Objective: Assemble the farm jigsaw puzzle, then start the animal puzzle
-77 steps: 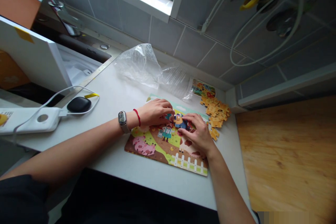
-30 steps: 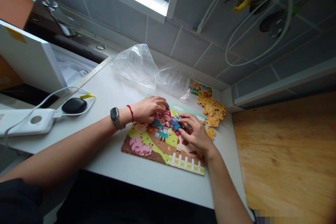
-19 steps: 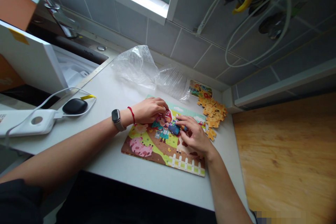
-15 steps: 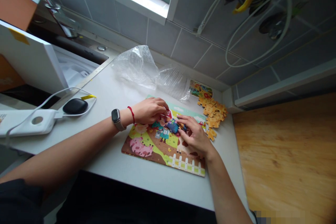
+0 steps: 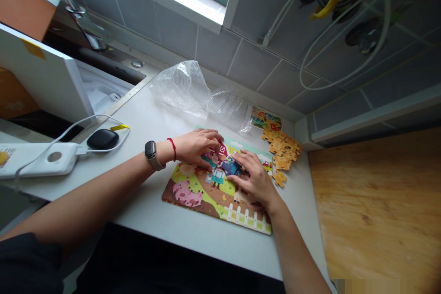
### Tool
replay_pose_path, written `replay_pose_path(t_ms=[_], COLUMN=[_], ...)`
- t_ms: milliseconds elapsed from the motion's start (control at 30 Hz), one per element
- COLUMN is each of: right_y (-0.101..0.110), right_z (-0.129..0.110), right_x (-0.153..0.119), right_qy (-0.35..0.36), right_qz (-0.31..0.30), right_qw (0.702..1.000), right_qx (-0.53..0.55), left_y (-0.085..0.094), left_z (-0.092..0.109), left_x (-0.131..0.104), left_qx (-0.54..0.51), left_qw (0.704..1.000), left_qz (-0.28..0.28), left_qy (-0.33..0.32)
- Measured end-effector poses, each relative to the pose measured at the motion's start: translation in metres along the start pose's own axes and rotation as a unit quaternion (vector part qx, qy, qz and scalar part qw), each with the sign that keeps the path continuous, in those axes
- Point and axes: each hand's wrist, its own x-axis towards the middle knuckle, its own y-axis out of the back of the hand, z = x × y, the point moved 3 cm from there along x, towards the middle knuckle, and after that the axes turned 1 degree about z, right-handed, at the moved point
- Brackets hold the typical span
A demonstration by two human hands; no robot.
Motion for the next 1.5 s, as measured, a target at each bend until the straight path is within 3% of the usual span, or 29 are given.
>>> replay_pose_path(t_ms=[167, 300, 433, 567, 767, 867, 1000, 1100, 1333, 1500], right_y=[0.003, 0.0, -0.012, -0.013, 0.024, 0.045, 0.07, 0.081, 0.075, 0.085], right_z=[-0.004, -0.016, -0.036, -0.045, -0.011, 0.017, 0.056, 0.077, 0.116, 0.144], right_x=[0.002, 0.003, 0.002, 0.002, 0.0, -0.01, -0.035, -0.053, -0.052, -0.037], right_qy=[0.015, 0.032, 0.077, 0.094, -0.023, -0.116, -0.311, -0.432, -0.519, -0.528], right_qz=[0.008, -0.034, -0.068, -0.033, 0.202, 0.267, 0.251, 0.222, 0.262, 0.25], right_qw=[1.0, 0.998, 0.992, 0.988, 0.977, 0.956, 0.903, 0.859, 0.813, 0.811], right_qx=[0.016, 0.036, 0.07, 0.115, 0.062, -0.034, -0.159, -0.16, -0.034, 0.007], left_y=[0.001, 0.001, 0.001, 0.001, 0.002, -0.001, -0.006, -0.006, -0.007, -0.009], left_z=[-0.002, -0.006, -0.008, -0.007, -0.003, -0.003, -0.001, 0.003, 0.01, 0.009], left_x=[0.003, 0.005, 0.005, 0.004, 0.004, 0.003, 0.004, 0.006, 0.007, 0.007], left_qx=[0.007, 0.038, 0.042, 0.026, 0.024, 0.026, 0.029, 0.029, 0.017, 0.014], left_qw=[0.999, 0.996, 0.994, 0.994, 0.994, 0.995, 0.997, 0.998, 0.998, 0.998], left_qz=[0.044, 0.059, 0.071, 0.081, 0.08, 0.075, 0.06, 0.053, 0.061, 0.065], left_qy=[0.015, 0.064, 0.065, 0.067, 0.071, 0.063, 0.026, 0.006, -0.003, -0.009])
